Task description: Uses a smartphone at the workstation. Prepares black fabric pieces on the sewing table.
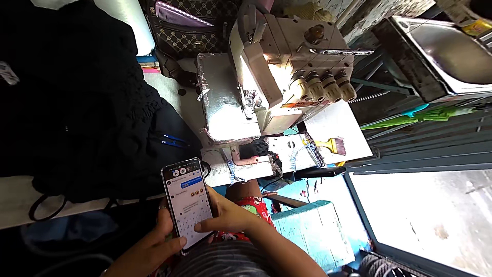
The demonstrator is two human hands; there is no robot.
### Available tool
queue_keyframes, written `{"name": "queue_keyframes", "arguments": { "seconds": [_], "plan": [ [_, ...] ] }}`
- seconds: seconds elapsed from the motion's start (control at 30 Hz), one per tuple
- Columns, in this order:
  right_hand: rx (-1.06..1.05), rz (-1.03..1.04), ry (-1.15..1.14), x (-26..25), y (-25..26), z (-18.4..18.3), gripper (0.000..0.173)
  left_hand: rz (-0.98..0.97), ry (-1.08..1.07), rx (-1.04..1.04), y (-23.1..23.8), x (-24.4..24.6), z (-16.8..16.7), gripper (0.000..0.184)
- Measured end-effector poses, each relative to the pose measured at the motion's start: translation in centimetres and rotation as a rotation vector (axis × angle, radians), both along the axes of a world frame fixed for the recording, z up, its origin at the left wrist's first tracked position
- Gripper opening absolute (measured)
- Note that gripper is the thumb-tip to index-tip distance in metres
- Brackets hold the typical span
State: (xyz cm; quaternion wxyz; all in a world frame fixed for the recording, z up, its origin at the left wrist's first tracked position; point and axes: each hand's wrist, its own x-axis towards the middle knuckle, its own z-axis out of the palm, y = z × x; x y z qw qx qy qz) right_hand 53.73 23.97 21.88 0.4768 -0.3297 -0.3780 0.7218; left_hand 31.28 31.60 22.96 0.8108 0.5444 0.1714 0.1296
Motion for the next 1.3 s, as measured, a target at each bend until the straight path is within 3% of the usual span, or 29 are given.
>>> {"name": "queue_keyframes", "arguments": {
  "seconds": [0.37, 0.63, 1.3],
  "plan": [
    [0.014, -0.094, -0.066, -0.6, 0.1, 0.2, 0.063, 0.025, 0.071, 0.013, -0.4, 0.1, 0.5, 0.086],
    [-0.016, 0.034, 0.027, 0.4, 0.0, 0.0, 0.053, 0.032, -0.001, -0.077, -0.1, 0.1, 0.2, 0.079],
    [-0.046, 0.157, 0.109, 1.3, -0.1, -0.7, 0.064, 0.005, -0.055, -0.088, 0.4, 0.3, -0.1, 0.081]
  ]
}}
